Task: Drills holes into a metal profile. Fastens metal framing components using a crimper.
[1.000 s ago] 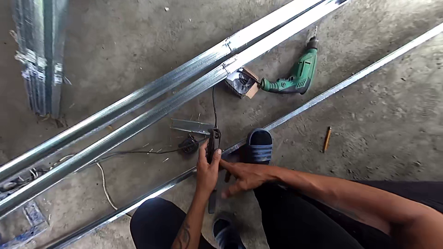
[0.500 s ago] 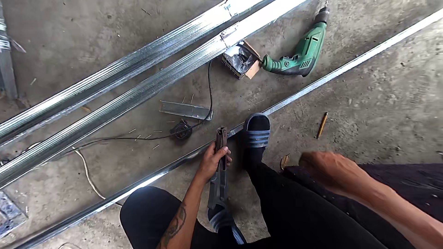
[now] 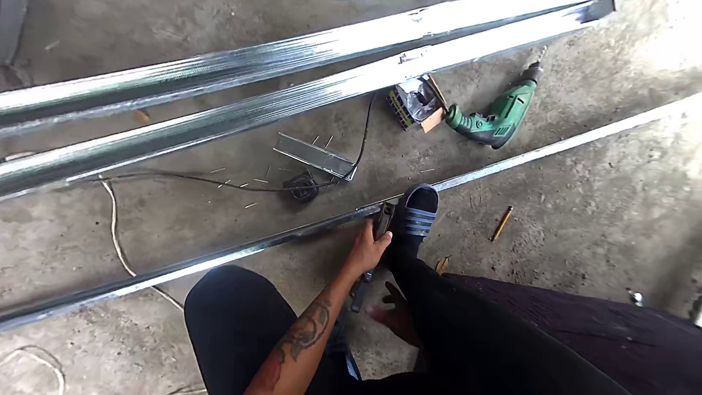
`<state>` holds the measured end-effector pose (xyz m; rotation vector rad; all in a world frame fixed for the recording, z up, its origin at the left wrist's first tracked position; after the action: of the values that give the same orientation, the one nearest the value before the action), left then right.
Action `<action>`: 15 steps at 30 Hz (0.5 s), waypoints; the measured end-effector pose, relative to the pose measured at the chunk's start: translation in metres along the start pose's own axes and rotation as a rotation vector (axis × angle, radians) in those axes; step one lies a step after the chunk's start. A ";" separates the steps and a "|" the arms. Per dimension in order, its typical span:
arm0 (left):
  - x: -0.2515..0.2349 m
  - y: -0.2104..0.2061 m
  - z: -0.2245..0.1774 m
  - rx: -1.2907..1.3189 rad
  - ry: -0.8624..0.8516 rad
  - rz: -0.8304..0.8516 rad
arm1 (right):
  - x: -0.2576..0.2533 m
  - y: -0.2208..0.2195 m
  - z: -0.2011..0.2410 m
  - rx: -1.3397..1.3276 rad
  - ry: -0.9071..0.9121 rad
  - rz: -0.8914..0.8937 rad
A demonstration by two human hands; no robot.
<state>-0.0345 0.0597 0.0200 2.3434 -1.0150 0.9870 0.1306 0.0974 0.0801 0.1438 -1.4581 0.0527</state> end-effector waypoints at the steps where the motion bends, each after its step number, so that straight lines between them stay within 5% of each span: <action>1: -0.001 -0.003 0.001 0.001 0.006 -0.006 | -0.020 -0.004 -0.003 -0.052 0.121 0.003; 5: -0.001 -0.006 0.000 -0.016 -0.005 -0.082 | -0.042 -0.021 0.037 -0.523 0.460 0.013; 11: 0.009 -0.013 0.000 -0.116 0.008 -0.120 | -0.055 -0.027 0.006 -0.544 0.197 -0.257; 15: 0.004 -0.017 0.012 0.284 -0.017 -0.024 | -0.065 -0.024 0.014 -0.616 0.318 -0.334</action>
<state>-0.0144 0.0618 0.0138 2.5882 -0.9000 1.1702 0.1129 0.0748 0.0157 -0.1233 -1.0628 -0.6151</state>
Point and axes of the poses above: each hand's wrist, its own x-axis away from the middle knuckle, its own y-axis out of the back of the hand, z = x × y, the point moved 10 cm from there along -x, towards the middle knuckle, and after that the axes turned 7 degrees about -x, right-handed, at the moved point
